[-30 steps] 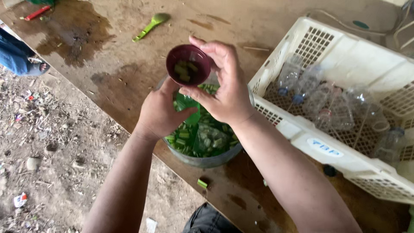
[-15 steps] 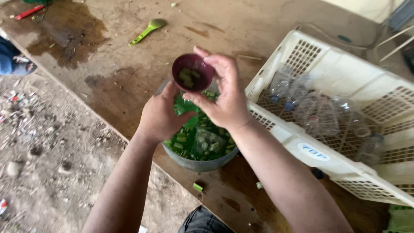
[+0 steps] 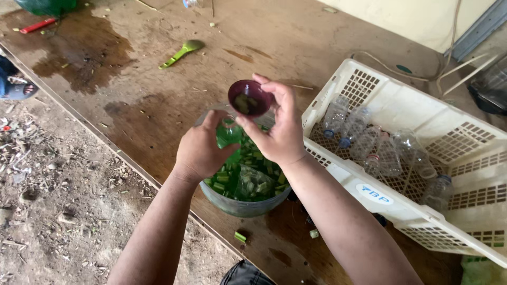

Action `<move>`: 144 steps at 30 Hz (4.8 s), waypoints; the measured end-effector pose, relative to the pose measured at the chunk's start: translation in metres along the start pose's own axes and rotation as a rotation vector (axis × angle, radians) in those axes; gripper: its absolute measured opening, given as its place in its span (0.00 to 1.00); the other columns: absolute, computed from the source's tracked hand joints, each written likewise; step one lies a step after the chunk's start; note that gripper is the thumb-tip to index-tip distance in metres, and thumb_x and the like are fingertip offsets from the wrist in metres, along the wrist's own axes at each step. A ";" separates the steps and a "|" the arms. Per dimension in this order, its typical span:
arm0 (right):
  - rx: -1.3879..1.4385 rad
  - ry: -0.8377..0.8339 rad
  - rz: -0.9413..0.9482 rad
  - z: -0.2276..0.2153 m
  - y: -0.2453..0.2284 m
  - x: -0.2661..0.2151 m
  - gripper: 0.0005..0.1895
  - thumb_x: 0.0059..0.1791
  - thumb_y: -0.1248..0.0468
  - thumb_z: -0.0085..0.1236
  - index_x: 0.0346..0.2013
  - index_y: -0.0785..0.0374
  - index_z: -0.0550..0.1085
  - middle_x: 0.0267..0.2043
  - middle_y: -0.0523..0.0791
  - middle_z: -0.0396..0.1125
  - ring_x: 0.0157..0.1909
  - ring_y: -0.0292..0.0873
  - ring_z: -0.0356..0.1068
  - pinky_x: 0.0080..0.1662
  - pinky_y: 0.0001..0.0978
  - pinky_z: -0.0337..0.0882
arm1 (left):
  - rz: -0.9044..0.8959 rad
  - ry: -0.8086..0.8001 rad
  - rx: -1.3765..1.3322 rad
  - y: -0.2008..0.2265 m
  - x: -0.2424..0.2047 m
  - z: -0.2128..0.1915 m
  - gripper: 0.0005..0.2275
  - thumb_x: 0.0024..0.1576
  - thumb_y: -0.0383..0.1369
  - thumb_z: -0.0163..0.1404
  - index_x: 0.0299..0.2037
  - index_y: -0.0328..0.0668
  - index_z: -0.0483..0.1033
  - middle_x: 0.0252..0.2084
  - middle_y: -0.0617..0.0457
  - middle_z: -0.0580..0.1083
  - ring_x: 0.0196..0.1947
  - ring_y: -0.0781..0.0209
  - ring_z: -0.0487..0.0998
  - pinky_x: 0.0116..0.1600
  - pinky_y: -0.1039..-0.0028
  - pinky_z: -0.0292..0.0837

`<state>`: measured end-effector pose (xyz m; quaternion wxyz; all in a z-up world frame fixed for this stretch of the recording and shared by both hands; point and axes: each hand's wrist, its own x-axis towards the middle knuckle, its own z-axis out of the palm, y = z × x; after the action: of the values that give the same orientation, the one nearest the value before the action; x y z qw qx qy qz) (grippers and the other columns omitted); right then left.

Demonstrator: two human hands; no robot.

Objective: The person fills clear plastic bottles with chopped green vegetables and liquid using a funnel. They then screw caps onto the filled bottles and place them into a crate.

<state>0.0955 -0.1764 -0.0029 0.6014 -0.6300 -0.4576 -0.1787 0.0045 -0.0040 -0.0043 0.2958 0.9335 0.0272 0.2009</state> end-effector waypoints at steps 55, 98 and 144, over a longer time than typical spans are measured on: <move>-0.351 0.038 0.359 -0.138 -0.082 -0.077 0.15 0.51 0.69 0.66 0.49 0.57 0.70 0.43 0.36 0.69 0.42 0.31 0.68 0.43 0.25 0.66 | 0.354 0.079 -0.668 0.004 -0.013 -0.004 0.21 0.60 0.22 0.65 0.60 0.35 0.69 0.53 0.48 0.75 0.51 0.62 0.78 0.58 0.73 0.78; -0.335 0.185 0.789 -0.197 -0.105 -0.271 0.19 0.43 0.76 0.61 0.47 0.61 0.76 0.43 0.44 0.73 0.30 0.38 0.69 0.35 0.28 0.71 | 0.387 -0.555 -0.735 0.154 -0.135 0.161 0.27 0.45 0.26 0.68 0.56 0.40 0.75 0.57 0.47 0.76 0.57 0.53 0.80 0.59 0.67 0.78; -0.602 0.133 0.446 -0.200 -0.184 -0.262 0.17 0.42 0.74 0.69 0.42 0.62 0.74 0.49 0.46 0.74 0.50 0.48 0.75 0.53 0.40 0.74 | 0.387 -0.548 -0.748 0.198 -0.169 0.228 0.25 0.49 0.29 0.64 0.56 0.37 0.68 0.47 0.43 0.78 0.45 0.44 0.84 0.47 0.64 0.80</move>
<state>-0.1206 -0.4814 -0.0549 0.4417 -0.8498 -0.1962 -0.2103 -0.0752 -0.3191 -0.1236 0.5640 0.7698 -0.2988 -0.0046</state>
